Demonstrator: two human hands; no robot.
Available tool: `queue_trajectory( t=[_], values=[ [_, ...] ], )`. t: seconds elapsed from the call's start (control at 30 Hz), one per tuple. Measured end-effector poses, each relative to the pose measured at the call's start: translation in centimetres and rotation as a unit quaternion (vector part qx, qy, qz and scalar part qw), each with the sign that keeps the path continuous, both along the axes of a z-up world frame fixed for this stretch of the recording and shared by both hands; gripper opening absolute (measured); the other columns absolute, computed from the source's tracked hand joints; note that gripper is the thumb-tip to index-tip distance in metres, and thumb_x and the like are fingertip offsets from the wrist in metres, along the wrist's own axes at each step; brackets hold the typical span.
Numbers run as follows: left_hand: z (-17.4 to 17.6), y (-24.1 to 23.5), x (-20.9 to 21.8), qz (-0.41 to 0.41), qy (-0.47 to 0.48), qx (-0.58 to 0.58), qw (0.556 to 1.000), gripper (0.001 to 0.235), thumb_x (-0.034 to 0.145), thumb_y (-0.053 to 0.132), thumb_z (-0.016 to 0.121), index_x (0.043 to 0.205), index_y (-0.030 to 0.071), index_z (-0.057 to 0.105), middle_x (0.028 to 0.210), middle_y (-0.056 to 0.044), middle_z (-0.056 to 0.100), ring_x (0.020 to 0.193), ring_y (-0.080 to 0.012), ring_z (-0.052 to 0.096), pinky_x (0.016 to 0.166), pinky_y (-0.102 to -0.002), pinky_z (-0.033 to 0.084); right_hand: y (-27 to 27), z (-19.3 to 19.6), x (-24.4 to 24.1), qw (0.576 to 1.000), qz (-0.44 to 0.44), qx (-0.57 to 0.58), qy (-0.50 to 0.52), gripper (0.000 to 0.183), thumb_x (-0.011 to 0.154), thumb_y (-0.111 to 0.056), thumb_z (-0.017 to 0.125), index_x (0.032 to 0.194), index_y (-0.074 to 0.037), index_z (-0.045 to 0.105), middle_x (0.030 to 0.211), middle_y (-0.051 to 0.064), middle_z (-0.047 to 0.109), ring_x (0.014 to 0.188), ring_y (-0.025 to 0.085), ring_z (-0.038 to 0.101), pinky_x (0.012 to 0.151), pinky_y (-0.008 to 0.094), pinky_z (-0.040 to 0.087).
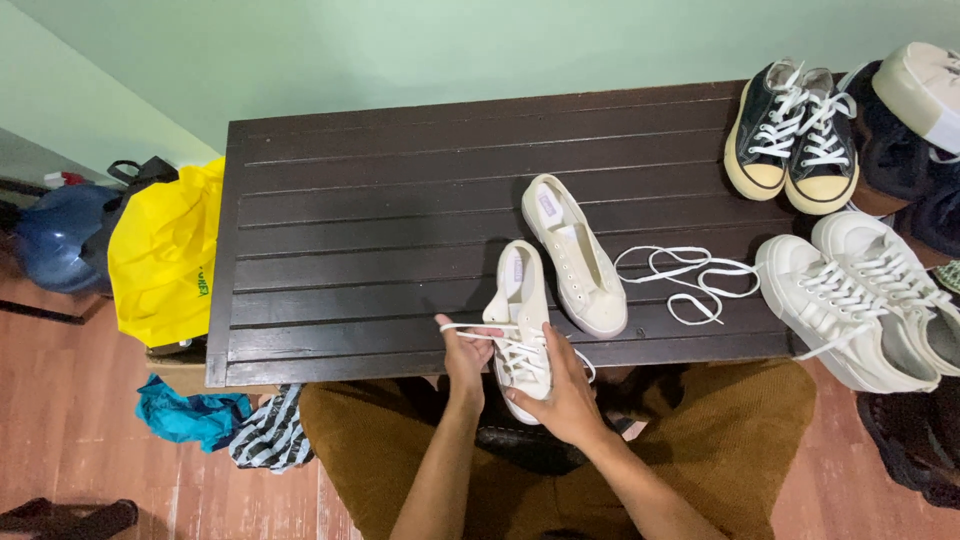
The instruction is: The person sits on the floor and unlaces a pair of white canvas shoes placed on a dark wooden bench. They pull the laces out of the eyelets one by one, then set the removed laces aside on the bench.
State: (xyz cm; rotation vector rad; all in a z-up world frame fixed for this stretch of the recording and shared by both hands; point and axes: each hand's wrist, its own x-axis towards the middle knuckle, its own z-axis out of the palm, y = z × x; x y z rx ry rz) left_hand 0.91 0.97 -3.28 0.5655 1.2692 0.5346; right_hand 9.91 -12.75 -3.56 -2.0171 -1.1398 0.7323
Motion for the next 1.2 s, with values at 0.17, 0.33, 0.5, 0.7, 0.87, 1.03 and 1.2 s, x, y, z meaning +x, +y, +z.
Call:
queue_trajectory(
  t=[0.17,0.33,0.5,0.7,0.87,1.03,1.2],
  values=[
    [3.1,-0.4,-1.2,-0.082,-0.080,0.043,0.993,0.092,0.089,0.075,0.015,0.075,-0.003,0.062,0.109,-0.030,0.062,0.114,-0.0382,0.052,0.104,-0.044,0.035,0.6,1.5,-1.0,0.999,-0.032,0.013,0.033,0.112,0.072,-0.034,0.083,0.154,-0.009,0.011,0.149,0.027,0.027,0.137,0.044,0.029,0.109,0.053,0.029],
    [6.9,-4.1,-1.7,-0.121,-0.014,0.297,0.947,0.051,0.103,0.029,0.043,0.060,0.003,0.054,0.083,-0.021,0.071,0.093,-0.0279,0.064,0.094,-0.044,0.043,0.7,1.5,-0.3,0.996,-0.048,0.031,0.066,0.114,0.068,-0.030,0.085,0.154,-0.008,0.014,0.148,0.033,0.025,0.135,0.053,0.030,0.108,0.061,0.030],
    [9.8,-5.6,-2.7,-0.266,0.023,0.497,0.826,0.014,0.088,0.014,0.055,0.078,0.006,0.058,0.083,-0.005,0.060,0.076,-0.0173,0.057,0.069,-0.030,0.043,-0.5,-0.7,-0.2,0.999,-0.005,0.042,0.032,0.114,0.072,-0.031,0.078,0.154,-0.012,0.001,0.159,0.019,0.018,0.144,0.034,0.027,0.105,0.044,0.038],
    [8.8,-8.8,-2.8,-0.507,0.262,0.542,0.617,0.017,0.089,0.022,0.057,0.097,0.009,0.063,0.078,-0.018,0.067,0.060,-0.0416,0.060,0.058,-0.051,0.046,-0.1,0.8,-0.5,0.999,-0.024,0.031,0.037,0.108,0.076,-0.035,0.077,0.153,-0.020,0.003,0.143,0.021,0.040,0.120,0.035,0.054,0.088,0.048,0.051],
    [13.5,-9.3,-2.0,-0.471,0.137,0.607,0.625,0.027,0.096,0.026,0.052,0.114,0.009,0.062,0.082,-0.012,0.072,0.070,-0.0297,0.067,0.068,-0.044,0.050,-0.3,-0.8,-1.0,0.998,-0.048,0.021,0.034,0.118,0.069,-0.049,0.080,0.153,-0.026,0.000,0.150,0.018,0.034,0.126,0.037,0.049,0.084,0.051,0.051],
    [16.0,-9.0,-2.4,-0.418,0.032,0.649,0.635,0.028,0.093,0.031,0.062,0.108,0.008,0.068,0.075,-0.007,0.071,0.068,-0.0285,0.066,0.066,-0.042,0.049,-0.4,-0.4,-0.8,0.992,-0.042,-0.095,0.067,0.123,0.070,-0.047,0.080,0.151,-0.029,-0.010,0.158,0.014,0.020,0.130,0.041,0.044,0.083,0.054,0.050],
    [17.7,-8.1,-3.2,-0.465,0.009,0.564,0.682,0.049,0.089,0.043,0.059,0.127,0.011,0.059,0.098,-0.002,0.075,0.084,-0.0254,0.072,0.074,-0.038,0.054,-0.4,-3.0,-1.0,0.997,-0.058,-0.040,0.019,0.128,0.063,-0.052,0.082,0.152,-0.026,-0.005,0.153,0.015,0.030,0.128,0.041,0.046,0.070,0.054,0.053]
  ],
)
